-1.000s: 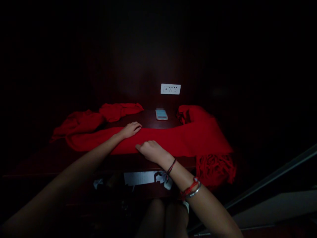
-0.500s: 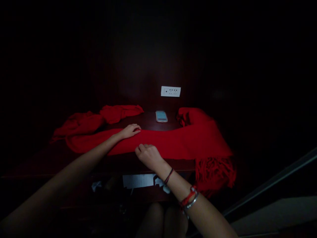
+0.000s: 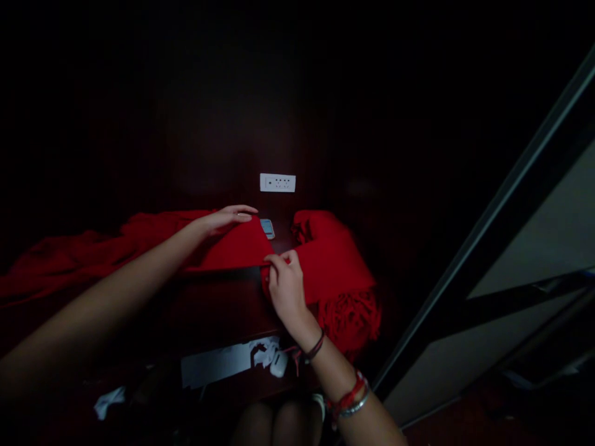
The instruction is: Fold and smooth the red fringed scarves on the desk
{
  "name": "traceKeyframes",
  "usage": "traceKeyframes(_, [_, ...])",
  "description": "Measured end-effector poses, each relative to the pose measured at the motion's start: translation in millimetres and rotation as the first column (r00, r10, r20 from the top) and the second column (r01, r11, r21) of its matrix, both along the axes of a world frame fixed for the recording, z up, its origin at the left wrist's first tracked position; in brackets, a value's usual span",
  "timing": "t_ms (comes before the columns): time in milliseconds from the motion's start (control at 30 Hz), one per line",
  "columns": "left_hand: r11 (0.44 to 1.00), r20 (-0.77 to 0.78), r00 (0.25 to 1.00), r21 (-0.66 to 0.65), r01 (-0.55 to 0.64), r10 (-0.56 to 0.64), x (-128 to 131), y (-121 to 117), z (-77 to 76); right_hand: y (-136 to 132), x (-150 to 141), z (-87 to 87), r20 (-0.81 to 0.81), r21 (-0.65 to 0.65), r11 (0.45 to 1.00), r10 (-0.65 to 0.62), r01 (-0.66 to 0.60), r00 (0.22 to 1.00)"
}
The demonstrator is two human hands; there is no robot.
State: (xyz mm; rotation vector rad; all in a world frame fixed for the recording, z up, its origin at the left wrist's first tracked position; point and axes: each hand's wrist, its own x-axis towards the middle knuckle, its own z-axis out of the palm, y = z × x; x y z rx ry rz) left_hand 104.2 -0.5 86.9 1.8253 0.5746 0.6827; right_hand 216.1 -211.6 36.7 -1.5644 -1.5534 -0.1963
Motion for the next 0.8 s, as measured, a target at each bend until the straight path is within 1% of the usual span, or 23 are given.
traceKeyframes(100, [1.0, 0.111, 0.994, 0.03, -0.004, 0.001, 46, -16, 22.4, -14, 30, 8.5, -0.199, 0.071, 0.997, -0.028, 0.043, 0.98])
traceKeyframes(167, [0.999, 0.144, 0.989, 0.031, 0.016, -0.02, 80, -27, 35.2, -24, 54, 11.4, -0.31, 0.142, 0.987, -0.027, 0.074, 0.95])
traceKeyframes(233, [0.998, 0.16, 0.985, 0.037, 0.057, -0.062, 115, -38, 42.6, -32, 80, 11.2, -0.393, 0.193, 0.973, -0.039, 0.124, 0.919])
traceKeyframes(267, [0.996, 0.168, 0.982, 0.042, 0.077, -0.083, 133, -42, 43.4, -37, 93, 9.7, -0.424, 0.202, 0.967, -0.058, 0.157, 0.904])
traceKeyframes(300, [0.994, 0.173, 0.98, 0.048, 0.096, -0.103, 150, -47, 42.0, -40, 105, 7.4, -0.444, 0.204, 0.959, -0.088, 0.196, 0.892])
traceKeyframes(367, [0.991, 0.152, 0.981, 0.07, 0.114, -0.124, 182, -54, 32.8, -47, 127, 0.1, -0.443, 0.18, 0.939, -0.188, 0.293, 0.877])
traceKeyframes(433, [0.987, 0.096, 0.988, 0.114, 0.109, -0.121, 209, -59, 17.7, -51, 144, -9.1, -0.4, 0.117, 0.916, -0.31, 0.384, 0.862])
traceKeyframes(500, [0.983, 0.055, 0.993, 0.159, 0.095, -0.105, 230, -63, 1.7, -53, 154, -18.2, -0.357, 0.045, 0.899, -0.393, 0.436, 0.847])
traceKeyframes(567, [0.979, 0.056, 0.994, 0.187, 0.082, -0.094, 244, -65, -10.1, -53, 159, -24.6, -0.342, 0.017, 0.893, -0.418, 0.45, 0.842])
traceKeyframes(633, [0.975, 0.075, 0.994, 0.211, 0.068, -0.086, 252, -65, -15.4, -53, 162, -27.1, -0.332, 0.04, 0.887, -0.422, 0.459, 0.844])
traceKeyframes(700, [0.969, 0.091, 0.993, 0.244, 0.052, -0.076, 257, -65, -15.2, -53, 162, -25.9, -0.308, 0.072, 0.875, -0.437, 0.479, 0.845])
traceKeyframes(800, [0.955, 0.097, 0.993, 0.296, 0.034, -0.066, 260, -66, -12.6, -53, 161, -21.9, -0.244, 0.1, 0.835, -0.506, 0.54, 0.827])
